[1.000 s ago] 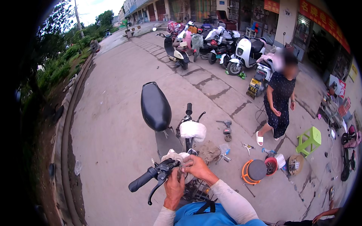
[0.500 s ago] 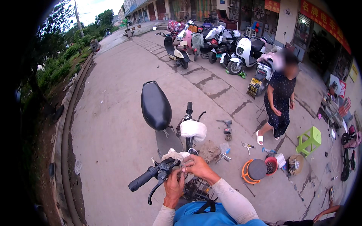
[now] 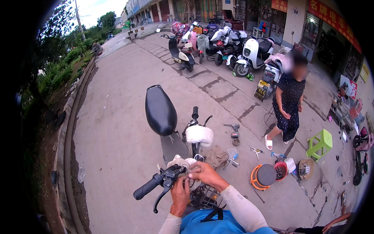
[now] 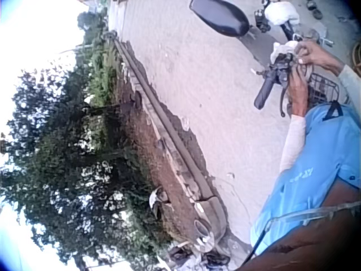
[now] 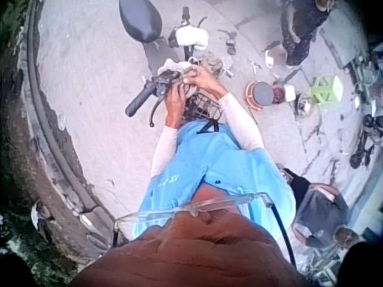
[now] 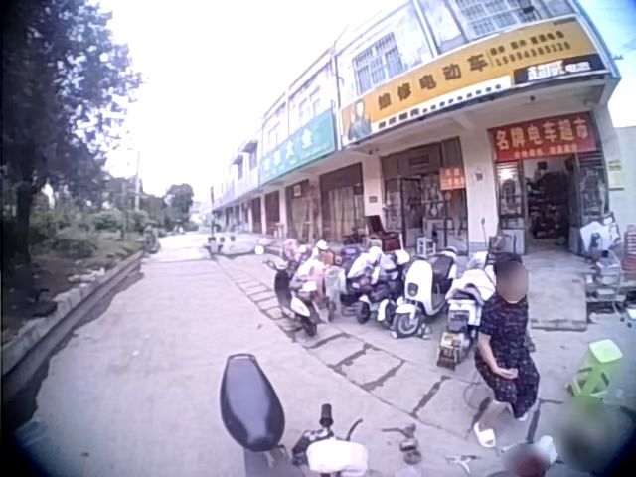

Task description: The person uses pliers to strip and adjust wires on the handlebar of a scooter. A woman in a black dress moves a green stool nearby and sits down while the repair continues.

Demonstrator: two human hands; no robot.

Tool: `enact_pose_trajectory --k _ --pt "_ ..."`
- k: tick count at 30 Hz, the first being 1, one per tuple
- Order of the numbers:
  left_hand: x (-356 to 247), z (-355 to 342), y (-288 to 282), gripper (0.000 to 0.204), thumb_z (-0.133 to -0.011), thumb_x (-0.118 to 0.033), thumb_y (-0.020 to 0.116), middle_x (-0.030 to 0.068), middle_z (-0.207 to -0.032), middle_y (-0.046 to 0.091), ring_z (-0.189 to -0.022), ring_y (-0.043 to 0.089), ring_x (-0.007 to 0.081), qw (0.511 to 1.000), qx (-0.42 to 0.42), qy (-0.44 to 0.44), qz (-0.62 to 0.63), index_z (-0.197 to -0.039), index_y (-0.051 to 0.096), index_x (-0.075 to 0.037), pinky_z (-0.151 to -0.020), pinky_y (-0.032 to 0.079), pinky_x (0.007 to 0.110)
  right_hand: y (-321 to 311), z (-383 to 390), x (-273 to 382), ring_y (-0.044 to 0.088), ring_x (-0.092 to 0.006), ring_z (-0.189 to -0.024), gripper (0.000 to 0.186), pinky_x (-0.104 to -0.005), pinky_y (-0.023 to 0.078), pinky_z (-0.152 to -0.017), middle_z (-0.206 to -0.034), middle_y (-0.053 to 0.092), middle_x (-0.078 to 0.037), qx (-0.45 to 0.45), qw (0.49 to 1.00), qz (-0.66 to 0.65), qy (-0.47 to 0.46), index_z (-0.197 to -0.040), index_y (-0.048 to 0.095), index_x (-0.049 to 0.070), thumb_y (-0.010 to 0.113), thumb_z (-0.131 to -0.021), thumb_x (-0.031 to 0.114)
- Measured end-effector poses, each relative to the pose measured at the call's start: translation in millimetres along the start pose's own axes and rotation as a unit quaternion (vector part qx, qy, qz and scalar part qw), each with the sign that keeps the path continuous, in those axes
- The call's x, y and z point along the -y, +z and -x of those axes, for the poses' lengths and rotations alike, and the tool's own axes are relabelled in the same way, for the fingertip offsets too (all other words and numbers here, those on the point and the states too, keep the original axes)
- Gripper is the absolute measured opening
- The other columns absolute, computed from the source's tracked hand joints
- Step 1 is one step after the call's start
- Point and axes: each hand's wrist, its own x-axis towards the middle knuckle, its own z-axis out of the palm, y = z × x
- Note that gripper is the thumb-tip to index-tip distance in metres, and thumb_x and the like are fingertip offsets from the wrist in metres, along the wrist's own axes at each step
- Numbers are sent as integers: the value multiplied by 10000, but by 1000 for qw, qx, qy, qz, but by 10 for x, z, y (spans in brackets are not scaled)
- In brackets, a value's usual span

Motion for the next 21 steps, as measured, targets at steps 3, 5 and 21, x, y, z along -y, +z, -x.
enact_pose_trajectory --k 3,5,21 --pt "14 45 44 97 -951 -83 676 169 -883 693 -777 669 355 999 11 -36 25 -1028 662 -26 -708 522 443 4 21 -48 673 -149 -790 361 -286 516 -690 -982 727 -99 2 999 -43 -9 -1224 580 -34 740 -910 46" --pt "-19 28 36 93 -959 -93 669 171 -887 697 -771 670 353 998 12 -48 34 -1017 662 -20 -707 523 439 12 7 -100 671 -150 -782 351 -286 516 -686 -971 723 -94 -2 998 -57 -24 -1216 581 -37 736 -908 31" --pt "-136 -88 40 129 -1023 -134 582 64 -835 681 -555 575 102 812 81 -407 411 -1002 619 -13 -476 436 238 2 -56 -144 651 -127 -795 318 -273 528 -685 -949 710 -83 15 996 -67 -51 -1167 601 -43 731 -876 -33"
